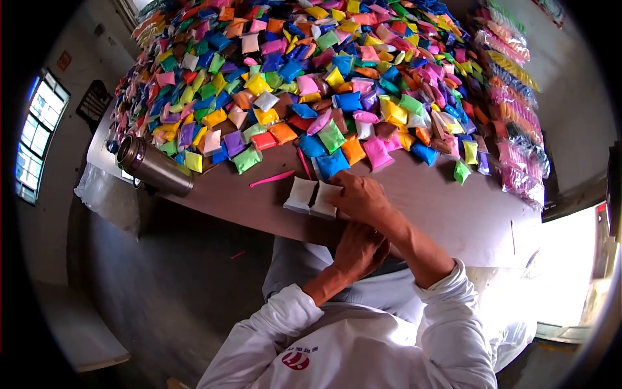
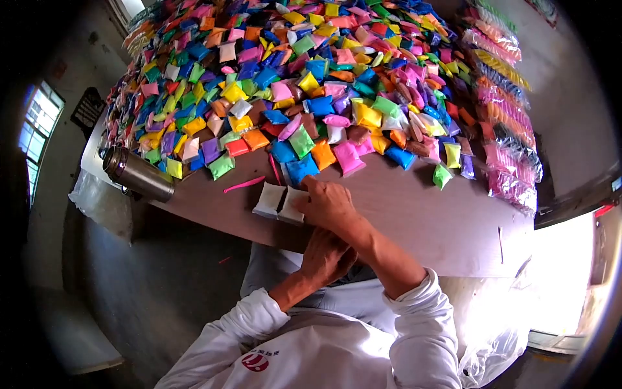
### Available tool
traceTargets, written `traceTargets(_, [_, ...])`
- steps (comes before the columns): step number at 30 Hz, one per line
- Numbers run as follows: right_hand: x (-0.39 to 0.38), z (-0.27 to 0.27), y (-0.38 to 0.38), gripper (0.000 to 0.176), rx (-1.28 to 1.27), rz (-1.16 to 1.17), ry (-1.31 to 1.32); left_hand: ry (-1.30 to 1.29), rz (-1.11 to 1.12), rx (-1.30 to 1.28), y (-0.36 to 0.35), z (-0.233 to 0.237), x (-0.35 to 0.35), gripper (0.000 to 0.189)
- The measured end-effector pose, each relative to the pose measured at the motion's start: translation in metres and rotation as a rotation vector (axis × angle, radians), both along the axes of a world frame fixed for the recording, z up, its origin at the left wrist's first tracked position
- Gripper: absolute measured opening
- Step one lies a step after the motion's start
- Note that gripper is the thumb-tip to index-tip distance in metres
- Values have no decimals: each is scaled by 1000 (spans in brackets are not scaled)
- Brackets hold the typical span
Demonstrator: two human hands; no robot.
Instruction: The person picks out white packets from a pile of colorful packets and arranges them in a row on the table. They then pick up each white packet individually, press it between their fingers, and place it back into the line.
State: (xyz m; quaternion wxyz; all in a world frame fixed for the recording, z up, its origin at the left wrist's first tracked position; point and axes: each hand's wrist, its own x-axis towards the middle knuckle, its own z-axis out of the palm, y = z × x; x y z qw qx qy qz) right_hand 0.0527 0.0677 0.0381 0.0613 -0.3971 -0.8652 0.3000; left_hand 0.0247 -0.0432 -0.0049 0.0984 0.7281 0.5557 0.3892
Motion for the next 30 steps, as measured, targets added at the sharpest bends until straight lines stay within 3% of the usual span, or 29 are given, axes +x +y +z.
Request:
traceTargets(8, [-1,-13,2,38,16,71,184,-8,-2,-9,0,-4,-1,27])
traceTargets(18, [-19,-10,-1,38,-58,85,163,-79,-19,74,2,-7,-1,24])
traceTargets(24, [-11,-4,12,22,62,-2,303,-94,-33,45,2,-1,-1,18])
traceTargets(26, [-9,-13,25,16,394,-83,472,-22,19,9,1,-4,0,15])
traceTargets(30, [-5,-13,63,15,612,-168,463,-23,37,96,2,-2,1,10])
